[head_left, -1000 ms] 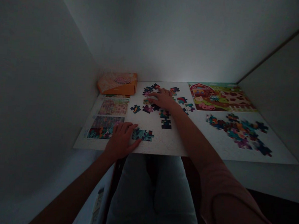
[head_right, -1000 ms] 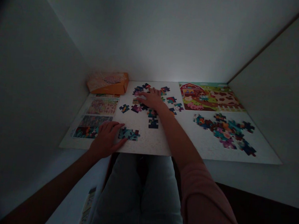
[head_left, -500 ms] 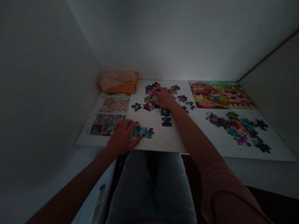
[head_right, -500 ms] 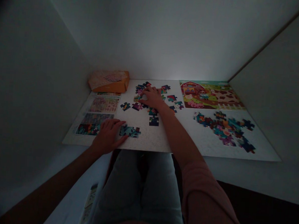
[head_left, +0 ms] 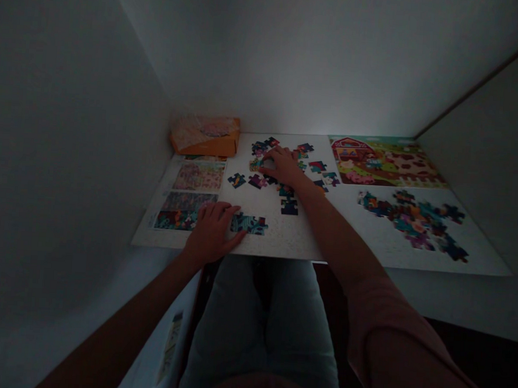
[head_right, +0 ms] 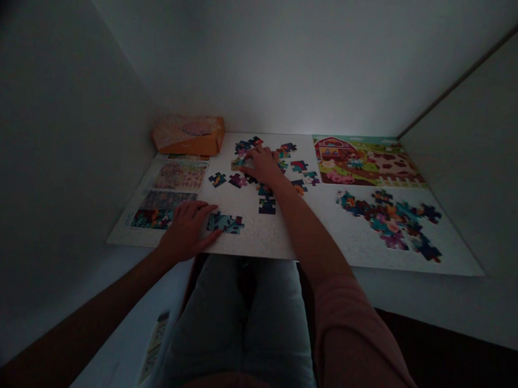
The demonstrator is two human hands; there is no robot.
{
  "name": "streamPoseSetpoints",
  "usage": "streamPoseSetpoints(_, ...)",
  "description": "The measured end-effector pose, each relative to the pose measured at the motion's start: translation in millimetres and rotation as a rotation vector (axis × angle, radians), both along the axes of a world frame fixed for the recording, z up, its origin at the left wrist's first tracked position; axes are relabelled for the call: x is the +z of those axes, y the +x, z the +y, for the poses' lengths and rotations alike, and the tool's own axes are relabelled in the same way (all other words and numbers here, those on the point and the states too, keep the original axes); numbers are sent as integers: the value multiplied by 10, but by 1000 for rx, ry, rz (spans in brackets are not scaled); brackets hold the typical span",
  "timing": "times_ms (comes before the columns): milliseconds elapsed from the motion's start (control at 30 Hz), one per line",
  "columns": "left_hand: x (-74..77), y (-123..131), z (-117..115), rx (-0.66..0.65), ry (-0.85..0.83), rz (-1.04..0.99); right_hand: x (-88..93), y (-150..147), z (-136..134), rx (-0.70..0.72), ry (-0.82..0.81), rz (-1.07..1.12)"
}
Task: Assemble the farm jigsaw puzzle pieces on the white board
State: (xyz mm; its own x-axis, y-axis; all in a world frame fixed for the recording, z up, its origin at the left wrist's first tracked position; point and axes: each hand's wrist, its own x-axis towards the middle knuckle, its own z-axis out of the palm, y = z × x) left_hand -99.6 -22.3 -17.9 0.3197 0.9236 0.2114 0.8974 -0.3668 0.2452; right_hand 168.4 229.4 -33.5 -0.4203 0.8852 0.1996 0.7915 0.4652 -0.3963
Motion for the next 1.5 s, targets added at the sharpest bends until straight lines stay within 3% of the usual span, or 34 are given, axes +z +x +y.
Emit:
streamPoseSetpoints(267, -14, 1, 6, -9, 16, -18, -47, 75, 192, 100, -136, 569)
streamPoseSetpoints(400, -9, 3, 9, -4, 25, -30, -74, 147, 246, 151, -146, 555)
streamPoseSetpoints(500, -11, -4, 16, -6, 23, -30, 8, 283, 319, 78, -35, 525)
streamPoseSetpoints(700, -47, -17, 29, -19, 33, -32, 229, 1042, 298, -116, 115, 616)
streamPoseSetpoints(833, -81, -22, 40, -18, 64, -55, 180, 1689, -20, -121, 51, 393)
streamPoseSetpoints(967, -145, -58, 66, -51, 122, -52, 85, 2016, -280, -198, 39, 146)
streamPoseSetpoints(1067, -214, -102, 86, -50, 160, -42, 63, 2014, -363, -253, 45, -50)
streamPoseSetpoints(1167, -258, -142, 92, -42, 156, -19, 60, 1899, -398, -218, 42, -132)
streamPoseSetpoints(1500, -151, -176, 47, -59, 121, 72, 105, 1752, -473, 35, -89, -36)
